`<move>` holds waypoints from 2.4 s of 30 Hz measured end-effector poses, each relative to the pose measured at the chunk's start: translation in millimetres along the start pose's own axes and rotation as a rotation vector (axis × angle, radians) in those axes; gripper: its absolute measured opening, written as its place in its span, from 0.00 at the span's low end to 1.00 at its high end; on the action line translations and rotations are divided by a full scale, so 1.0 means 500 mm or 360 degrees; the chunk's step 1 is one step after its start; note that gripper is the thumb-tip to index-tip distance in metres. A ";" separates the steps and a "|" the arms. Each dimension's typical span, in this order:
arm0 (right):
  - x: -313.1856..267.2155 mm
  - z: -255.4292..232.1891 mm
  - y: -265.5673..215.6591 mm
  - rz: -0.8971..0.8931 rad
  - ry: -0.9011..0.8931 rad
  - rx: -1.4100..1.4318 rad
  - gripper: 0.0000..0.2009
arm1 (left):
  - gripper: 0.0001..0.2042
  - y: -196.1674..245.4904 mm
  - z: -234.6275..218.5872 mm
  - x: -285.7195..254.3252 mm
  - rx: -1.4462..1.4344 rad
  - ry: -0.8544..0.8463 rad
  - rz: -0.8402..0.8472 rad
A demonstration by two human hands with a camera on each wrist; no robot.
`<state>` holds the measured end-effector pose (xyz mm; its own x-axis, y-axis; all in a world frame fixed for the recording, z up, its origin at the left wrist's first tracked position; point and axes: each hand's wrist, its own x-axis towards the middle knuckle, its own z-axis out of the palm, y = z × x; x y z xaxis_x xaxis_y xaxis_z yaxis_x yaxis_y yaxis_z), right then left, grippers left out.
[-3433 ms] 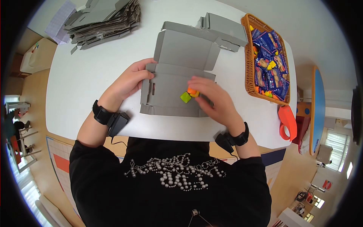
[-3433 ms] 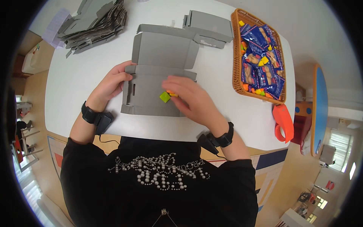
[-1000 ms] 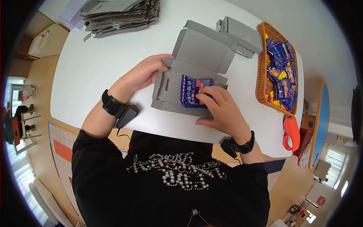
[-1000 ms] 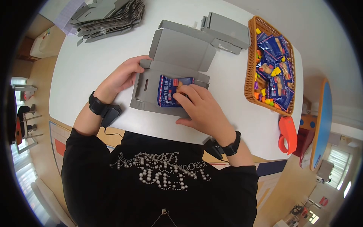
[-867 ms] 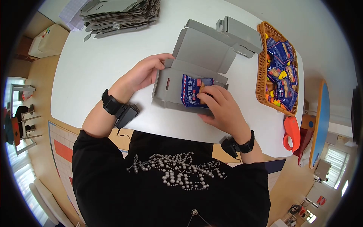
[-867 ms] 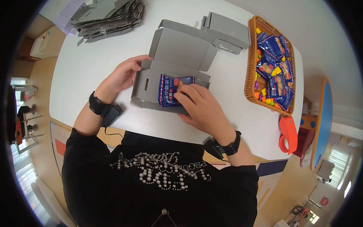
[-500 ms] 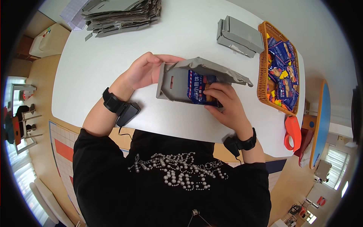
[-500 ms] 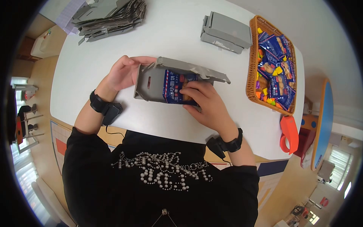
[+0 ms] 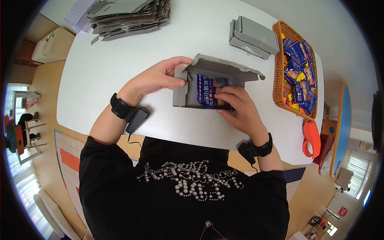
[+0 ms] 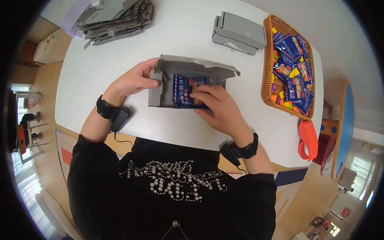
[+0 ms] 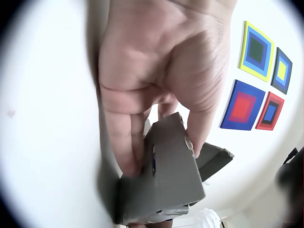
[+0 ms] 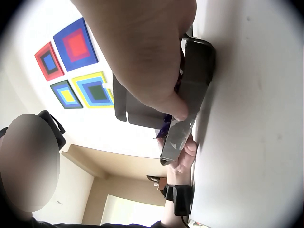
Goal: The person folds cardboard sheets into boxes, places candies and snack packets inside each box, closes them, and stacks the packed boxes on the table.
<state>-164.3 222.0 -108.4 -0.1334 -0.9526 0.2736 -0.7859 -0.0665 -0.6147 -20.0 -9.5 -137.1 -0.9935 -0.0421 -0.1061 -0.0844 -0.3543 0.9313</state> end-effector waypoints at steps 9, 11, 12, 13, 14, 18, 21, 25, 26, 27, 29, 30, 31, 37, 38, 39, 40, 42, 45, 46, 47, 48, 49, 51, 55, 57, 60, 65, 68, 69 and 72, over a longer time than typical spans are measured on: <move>0.005 0.002 0.002 -0.0052 0.0081 0.0000 0.20 | 0.31 0.006 0.019 -0.004 0.0105 0.0212 -0.0144; 0.004 0.002 0.002 -0.0077 0.0066 -0.0037 0.20 | 0.30 -0.001 0.008 -0.002 0.0193 0.0195 -0.0169; 0.004 0.003 0.003 -0.0075 0.0067 -0.0037 0.20 | 0.30 -0.004 0.004 -0.001 0.0283 0.0177 -0.0193; 0.004 0.005 0.005 -0.0097 0.0059 -0.0058 0.20 | 0.30 0.002 0.008 -0.001 0.0284 0.0175 -0.0195; 0.004 0.006 0.006 -0.0119 0.0051 -0.0079 0.20 | 0.28 0.011 0.018 -0.001 0.0391 0.0205 -0.0220; 0.005 0.007 0.003 -0.0105 0.0086 -0.0089 0.19 | 0.23 0.023 0.035 -0.003 0.0461 0.0262 -0.0230; 0.005 0.005 0.002 -0.0191 0.0180 -0.0161 0.19 | 0.23 0.012 0.019 -0.002 0.0518 0.0234 -0.0263; 0.005 0.006 0.004 -0.0320 0.0372 -0.0253 0.18 | 0.24 -0.005 0.013 -0.002 0.0388 0.0278 -0.0189; 0.004 0.006 0.006 -0.0372 0.0396 -0.0286 0.17 | 0.24 -0.006 0.012 -0.002 0.0414 0.0288 -0.0189; 0.004 0.006 0.007 -0.0371 0.0396 -0.0284 0.17 | 0.24 -0.007 0.012 -0.002 0.0440 0.0298 -0.0189; 0.003 0.007 0.007 -0.0399 0.0404 -0.0293 0.17 | 0.24 -0.002 0.024 -0.002 0.0470 0.0339 -0.0131; 0.003 0.007 0.006 -0.0398 0.0406 -0.0293 0.17 | 0.24 -0.001 0.029 -0.002 0.0500 0.0381 -0.0072; 0.003 0.006 0.004 -0.0410 0.0397 -0.0282 0.17 | 0.24 -0.001 0.029 -0.001 0.0501 0.0380 -0.0074; 0.007 0.007 0.000 -0.0390 0.0320 -0.0343 0.15 | 0.20 -0.016 0.008 0.007 0.0562 0.0300 -0.0128; 0.007 0.008 0.000 -0.0379 0.0292 -0.0361 0.15 | 0.19 -0.017 0.009 0.008 0.0496 0.0309 -0.0113; 0.007 0.008 0.000 -0.0378 0.0292 -0.0360 0.15 | 0.18 -0.018 0.011 0.007 0.0429 0.0319 -0.0099; 0.007 0.007 0.001 -0.0372 0.0277 -0.0364 0.15 | 0.18 -0.019 0.013 0.007 0.0428 0.0321 -0.0101; 0.008 0.007 0.000 -0.0366 0.0261 -0.0364 0.15 | 0.18 -0.018 0.017 0.006 0.0255 0.0330 -0.0053; 0.008 -0.003 -0.005 -0.0358 0.0281 -0.0435 0.17 | 0.18 -0.015 0.016 0.007 0.0089 0.0333 -0.0096; 0.005 -0.010 -0.009 -0.0361 0.0333 -0.0460 0.18 | 0.18 -0.013 0.017 0.007 0.0088 0.0333 -0.0096; 0.002 -0.015 -0.010 -0.0366 0.0384 -0.0482 0.19 | 0.18 -0.012 0.019 0.008 -0.0073 0.0352 -0.0075; -0.003 -0.017 -0.008 -0.0368 0.0384 -0.0479 0.19 | 0.18 -0.009 0.019 0.007 -0.0234 0.0372 -0.0055; -0.009 -0.018 -0.004 -0.0364 0.0561 -0.0507 0.20 | 0.18 -0.007 0.018 0.007 -0.0234 0.0378 -0.0055; -0.014 -0.018 0.002 -0.0358 0.0738 -0.0531 0.22 | 0.18 -0.003 0.015 0.008 -0.0434 0.0398 -0.0085; -0.011 -0.016 0.008 -0.0182 0.0871 -0.0403 0.25 | 0.17 -0.003 0.014 0.008 -0.0471 0.0402 -0.0102; -0.012 -0.013 0.009 -0.0102 0.0830 -0.0374 0.25 | 0.17 -0.004 0.014 0.007 -0.0468 0.0392 -0.0068; -0.013 -0.008 0.013 -0.0061 0.0711 -0.0183 0.24 | 0.16 -0.004 0.011 0.007 -0.0487 0.0398 -0.0083; -0.006 -0.022 0.002 -0.0229 0.0445 -0.0326 0.21 | 0.15 -0.007 0.011 0.008 -0.0485 0.0385 -0.0072; -0.004 -0.024 -0.003 -0.0210 0.0349 -0.0363 0.21 | 0.15 -0.008 0.008 0.007 -0.0472 0.0360 -0.0085; -0.005 -0.025 -0.006 -0.0212 0.0347 -0.0363 0.21 | 0.16 -0.007 0.009 0.007 -0.0453 0.0356 -0.0093; -0.006 -0.026 -0.012 -0.0185 0.0269 -0.0390 0.22 | 0.16 -0.005 0.011 0.006 -0.0430 0.0334 -0.0092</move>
<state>-167.2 229.2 -96.0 -0.1165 -0.8784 0.4635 -0.9211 -0.0791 -0.3813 -23.3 -3.7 -137.8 -0.9479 -0.1959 -0.2511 -0.0887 -0.5949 0.7989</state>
